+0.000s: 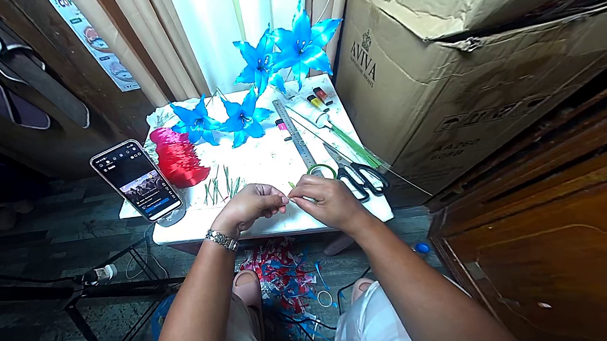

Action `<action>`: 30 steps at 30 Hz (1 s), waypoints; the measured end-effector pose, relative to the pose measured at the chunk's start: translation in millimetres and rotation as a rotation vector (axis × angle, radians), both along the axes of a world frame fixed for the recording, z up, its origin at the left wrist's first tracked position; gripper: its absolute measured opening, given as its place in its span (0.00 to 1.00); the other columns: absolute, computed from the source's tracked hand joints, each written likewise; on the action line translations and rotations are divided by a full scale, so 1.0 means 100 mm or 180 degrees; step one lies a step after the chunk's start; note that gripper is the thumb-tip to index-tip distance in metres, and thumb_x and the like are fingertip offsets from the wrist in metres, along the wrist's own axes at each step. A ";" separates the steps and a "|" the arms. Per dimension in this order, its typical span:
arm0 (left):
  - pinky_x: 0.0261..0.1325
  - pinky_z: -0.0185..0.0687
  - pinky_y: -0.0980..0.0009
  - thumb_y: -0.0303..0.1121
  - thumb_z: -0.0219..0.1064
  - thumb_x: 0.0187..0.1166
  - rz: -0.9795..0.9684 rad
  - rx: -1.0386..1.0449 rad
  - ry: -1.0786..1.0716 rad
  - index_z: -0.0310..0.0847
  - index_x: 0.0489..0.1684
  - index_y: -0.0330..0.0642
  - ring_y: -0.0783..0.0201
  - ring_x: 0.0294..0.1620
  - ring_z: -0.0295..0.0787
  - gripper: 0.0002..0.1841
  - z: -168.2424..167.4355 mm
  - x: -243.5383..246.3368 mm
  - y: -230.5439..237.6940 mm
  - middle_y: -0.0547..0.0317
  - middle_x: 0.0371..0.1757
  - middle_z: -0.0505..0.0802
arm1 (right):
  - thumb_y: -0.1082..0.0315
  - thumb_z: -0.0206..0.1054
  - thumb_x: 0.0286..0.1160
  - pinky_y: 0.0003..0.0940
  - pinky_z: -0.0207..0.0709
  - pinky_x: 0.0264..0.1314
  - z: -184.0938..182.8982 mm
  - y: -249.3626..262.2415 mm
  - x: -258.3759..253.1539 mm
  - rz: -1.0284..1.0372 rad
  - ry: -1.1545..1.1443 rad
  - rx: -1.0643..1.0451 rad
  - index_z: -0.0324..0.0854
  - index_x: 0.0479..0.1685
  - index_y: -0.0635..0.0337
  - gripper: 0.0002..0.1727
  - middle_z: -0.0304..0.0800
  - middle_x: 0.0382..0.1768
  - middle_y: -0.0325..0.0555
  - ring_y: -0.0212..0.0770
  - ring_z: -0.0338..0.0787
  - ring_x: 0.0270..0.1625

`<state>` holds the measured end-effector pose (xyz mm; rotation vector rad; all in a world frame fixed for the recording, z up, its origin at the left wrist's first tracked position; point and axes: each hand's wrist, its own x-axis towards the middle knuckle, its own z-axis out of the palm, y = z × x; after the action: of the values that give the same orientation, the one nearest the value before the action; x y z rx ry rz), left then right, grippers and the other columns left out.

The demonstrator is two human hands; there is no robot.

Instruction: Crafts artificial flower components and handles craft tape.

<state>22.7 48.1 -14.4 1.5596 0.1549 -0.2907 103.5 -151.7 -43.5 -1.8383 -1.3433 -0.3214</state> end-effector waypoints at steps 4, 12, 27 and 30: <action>0.31 0.78 0.83 0.25 0.61 0.84 0.0327 0.0079 -0.0242 0.84 0.33 0.41 0.78 0.23 0.80 0.09 0.01 -0.03 -0.01 0.68 0.26 0.88 | 0.67 0.67 0.78 0.25 0.72 0.28 0.01 -0.04 0.03 -0.0142 0.0458 0.0148 0.91 0.53 0.64 0.13 0.85 0.37 0.44 0.31 0.77 0.29; 0.35 0.79 0.82 0.27 0.59 0.87 0.0988 -0.0635 -0.0747 0.85 0.39 0.47 0.77 0.26 0.80 0.09 0.01 -0.05 -0.11 0.67 0.29 0.87 | 0.78 0.60 0.79 0.14 0.71 0.26 0.14 -0.02 -0.11 0.0607 0.2358 0.0988 0.64 0.85 0.58 0.32 0.86 0.32 0.34 0.22 0.79 0.25; 0.37 0.80 0.81 0.25 0.61 0.85 0.0903 -0.0576 -0.1050 0.86 0.39 0.45 0.76 0.29 0.83 0.08 -0.06 -0.02 -0.28 0.65 0.33 0.90 | 0.77 0.58 0.81 0.21 0.81 0.34 0.18 -0.02 -0.12 0.0371 0.3186 0.0629 0.72 0.67 0.60 0.17 0.81 0.30 0.36 0.27 0.83 0.27; 0.38 0.79 0.81 0.26 0.64 0.83 0.0874 -0.0015 -0.1424 0.87 0.40 0.44 0.76 0.30 0.83 0.06 -0.07 -0.02 -0.26 0.65 0.33 0.91 | 0.75 0.58 0.84 0.14 0.69 0.20 0.19 -0.02 -0.13 0.0408 0.3338 0.0602 0.78 0.60 0.60 0.12 0.83 0.27 0.37 0.24 0.76 0.20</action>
<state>20.6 22.2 -21.3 1.5394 0.0162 0.2739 91.0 -154.0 -24.6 -1.3892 -0.6418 0.5180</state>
